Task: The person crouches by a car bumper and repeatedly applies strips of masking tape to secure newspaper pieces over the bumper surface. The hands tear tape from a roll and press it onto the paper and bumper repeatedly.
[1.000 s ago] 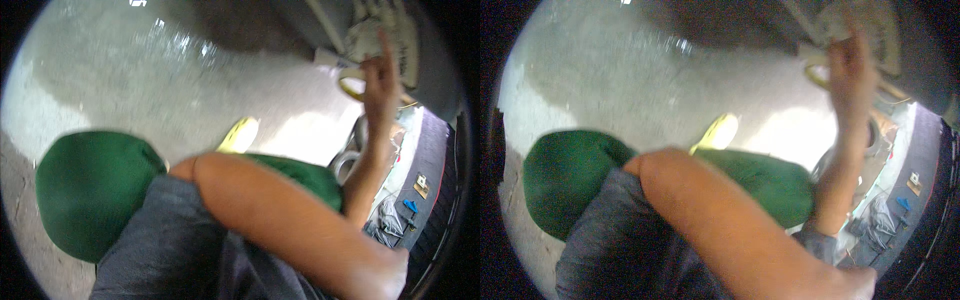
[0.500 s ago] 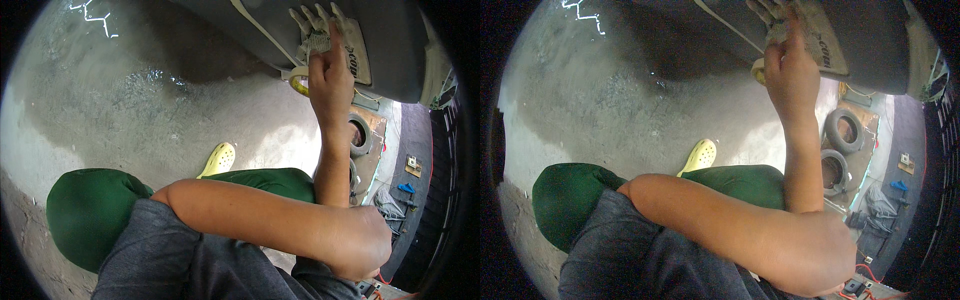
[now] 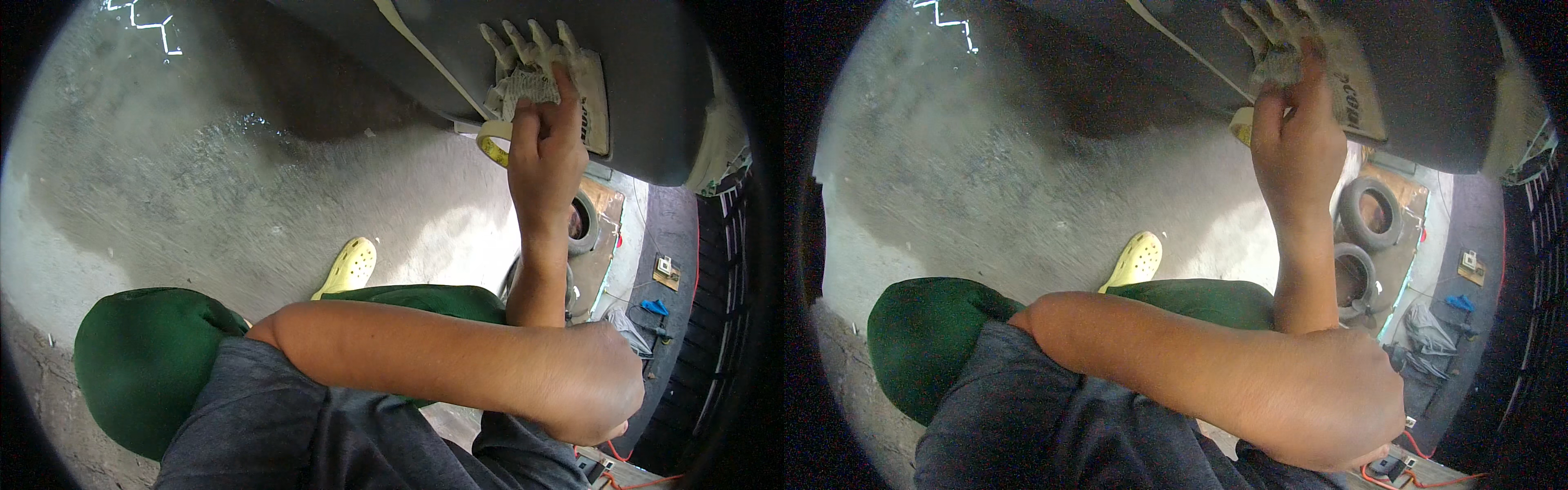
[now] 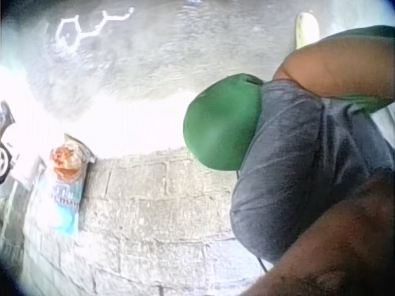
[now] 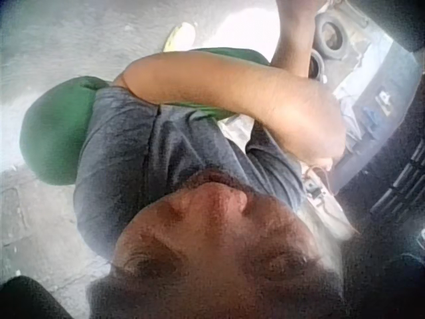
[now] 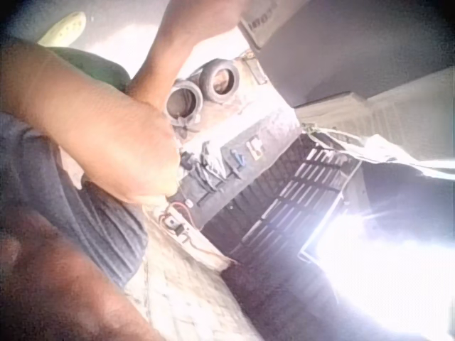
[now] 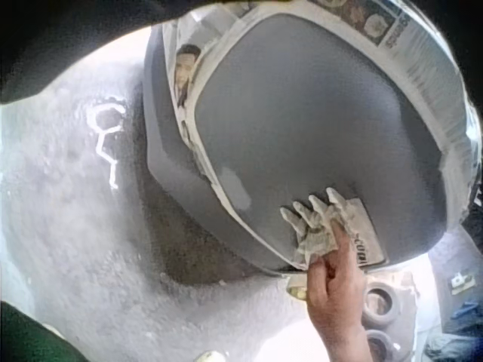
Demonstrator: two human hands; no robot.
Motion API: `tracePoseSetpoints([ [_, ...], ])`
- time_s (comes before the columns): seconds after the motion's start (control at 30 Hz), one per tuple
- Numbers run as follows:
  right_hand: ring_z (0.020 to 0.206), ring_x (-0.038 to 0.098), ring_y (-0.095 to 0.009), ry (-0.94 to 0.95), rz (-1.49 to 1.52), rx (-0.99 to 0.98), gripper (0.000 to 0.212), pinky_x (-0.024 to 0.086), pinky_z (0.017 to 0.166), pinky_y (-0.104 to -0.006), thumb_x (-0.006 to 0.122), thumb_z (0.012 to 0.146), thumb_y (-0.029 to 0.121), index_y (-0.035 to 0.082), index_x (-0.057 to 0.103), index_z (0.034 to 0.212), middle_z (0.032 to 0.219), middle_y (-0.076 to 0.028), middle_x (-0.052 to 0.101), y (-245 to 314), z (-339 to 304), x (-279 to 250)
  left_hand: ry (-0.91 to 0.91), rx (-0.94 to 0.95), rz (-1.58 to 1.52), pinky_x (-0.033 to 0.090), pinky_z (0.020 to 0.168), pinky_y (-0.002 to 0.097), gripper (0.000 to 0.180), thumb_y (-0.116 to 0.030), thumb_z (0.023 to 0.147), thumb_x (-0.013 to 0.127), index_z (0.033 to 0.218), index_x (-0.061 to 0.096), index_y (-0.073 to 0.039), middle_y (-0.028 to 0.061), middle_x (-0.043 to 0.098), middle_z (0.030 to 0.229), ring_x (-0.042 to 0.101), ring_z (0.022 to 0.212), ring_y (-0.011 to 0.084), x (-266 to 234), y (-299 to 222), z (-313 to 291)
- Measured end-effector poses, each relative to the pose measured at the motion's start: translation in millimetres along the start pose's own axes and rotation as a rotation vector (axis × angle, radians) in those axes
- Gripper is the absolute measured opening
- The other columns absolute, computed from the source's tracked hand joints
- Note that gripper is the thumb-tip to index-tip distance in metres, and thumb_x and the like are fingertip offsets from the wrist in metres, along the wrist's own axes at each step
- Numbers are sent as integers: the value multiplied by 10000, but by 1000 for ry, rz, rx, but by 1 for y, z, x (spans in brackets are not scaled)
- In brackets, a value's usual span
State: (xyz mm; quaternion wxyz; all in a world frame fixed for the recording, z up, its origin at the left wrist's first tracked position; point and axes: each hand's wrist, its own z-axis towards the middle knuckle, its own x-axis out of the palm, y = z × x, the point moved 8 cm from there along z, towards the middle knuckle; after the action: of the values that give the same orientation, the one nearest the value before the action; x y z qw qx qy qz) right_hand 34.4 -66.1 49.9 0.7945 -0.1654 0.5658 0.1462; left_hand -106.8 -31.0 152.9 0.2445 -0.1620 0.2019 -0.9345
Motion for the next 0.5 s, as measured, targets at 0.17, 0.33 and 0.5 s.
tracePoseSetpoints([
  [0.17, 681, 736, -164, -77, -15, -52, 507, 570, 609, -293, 613, 995, 130, -16, 496, 1466, 815, -131, 753, -2, 4, -1, -53, -18, 31, 570, 569, 445, 268, -227, 776, 676, 653, 708, 8, 204, 662, 599, 713, 582, 360, -4, 9, -4],
  [0.33, 624, 722, -170, -12, -72, -2, 543, 545, 553, -311, 612, 996, 147, -12, 472, 1496, 749, -119, 736, -3, 7, 3, 157, -68, 142, 553, 782, 408, 163, -93, 786, 729, 932, 799, -70, 104, 758, 898, 728, 800, 307, -6, 9, -1],
  [0.5, 594, 724, -247, 83, -212, 121, 598, 541, 535, -380, 599, 1010, 214, -15, 404, 1527, 663, -126, 694, 14, 13, 6, -56, -3, 158, 568, 632, 442, 149, -183, 776, 705, 778, 773, -51, 140, 719, 719, 717, 652, 325, -16, 14, -1],
])
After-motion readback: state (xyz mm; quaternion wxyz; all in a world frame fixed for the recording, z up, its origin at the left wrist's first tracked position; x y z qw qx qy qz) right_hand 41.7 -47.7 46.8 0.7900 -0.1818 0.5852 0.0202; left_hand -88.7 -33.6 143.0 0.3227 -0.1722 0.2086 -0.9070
